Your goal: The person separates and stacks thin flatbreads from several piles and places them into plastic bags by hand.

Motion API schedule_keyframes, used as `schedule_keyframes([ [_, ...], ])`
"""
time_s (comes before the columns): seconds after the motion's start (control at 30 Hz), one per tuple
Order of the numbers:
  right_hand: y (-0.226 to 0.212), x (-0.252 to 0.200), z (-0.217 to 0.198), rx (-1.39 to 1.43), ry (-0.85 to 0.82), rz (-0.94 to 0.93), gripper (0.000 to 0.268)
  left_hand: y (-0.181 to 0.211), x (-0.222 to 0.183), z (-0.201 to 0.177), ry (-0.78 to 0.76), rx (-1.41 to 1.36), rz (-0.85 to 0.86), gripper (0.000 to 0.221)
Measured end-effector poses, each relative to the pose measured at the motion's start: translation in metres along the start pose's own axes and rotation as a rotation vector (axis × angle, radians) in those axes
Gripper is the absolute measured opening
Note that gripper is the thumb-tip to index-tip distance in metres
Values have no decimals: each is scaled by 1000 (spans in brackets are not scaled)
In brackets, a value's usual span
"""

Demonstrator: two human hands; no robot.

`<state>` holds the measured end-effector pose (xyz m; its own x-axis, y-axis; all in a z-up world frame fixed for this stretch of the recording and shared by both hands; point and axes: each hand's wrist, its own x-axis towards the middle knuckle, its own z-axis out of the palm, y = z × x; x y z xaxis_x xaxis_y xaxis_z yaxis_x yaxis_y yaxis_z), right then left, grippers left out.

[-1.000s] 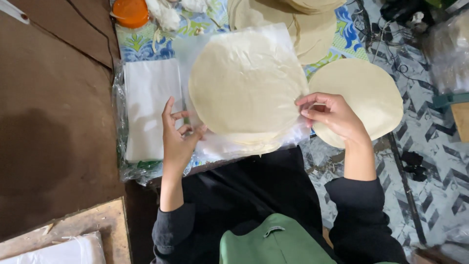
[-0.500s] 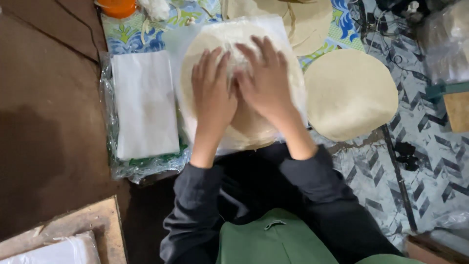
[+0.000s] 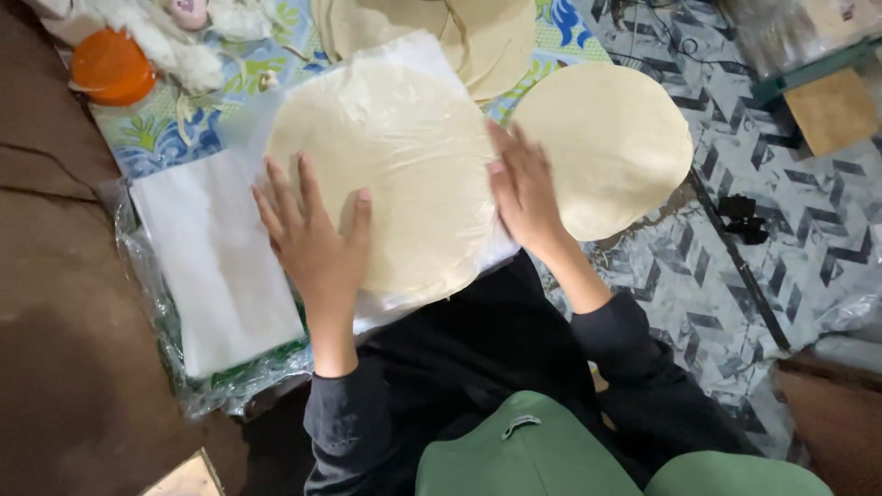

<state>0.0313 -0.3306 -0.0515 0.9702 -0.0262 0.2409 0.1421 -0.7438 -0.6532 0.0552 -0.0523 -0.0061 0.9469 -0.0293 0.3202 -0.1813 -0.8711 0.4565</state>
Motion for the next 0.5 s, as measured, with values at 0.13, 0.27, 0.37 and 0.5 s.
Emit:
schedule_keyframes([
  [0.13,54,-24,3,-444,104,-100,61,-3,0,0,16,3,-6,72],
  [0.27,49,-30,0,-332,117,-54,60,-7,-6,-1,25,20,20,71],
  [0.37,46,-21,-14,-211,205,-44,47,-2,-1,-1,33,6,22,70],
  [0.5,65,-27,-11,-69,230,-14,27,-1,-2,-2,9,-1,-3,69],
])
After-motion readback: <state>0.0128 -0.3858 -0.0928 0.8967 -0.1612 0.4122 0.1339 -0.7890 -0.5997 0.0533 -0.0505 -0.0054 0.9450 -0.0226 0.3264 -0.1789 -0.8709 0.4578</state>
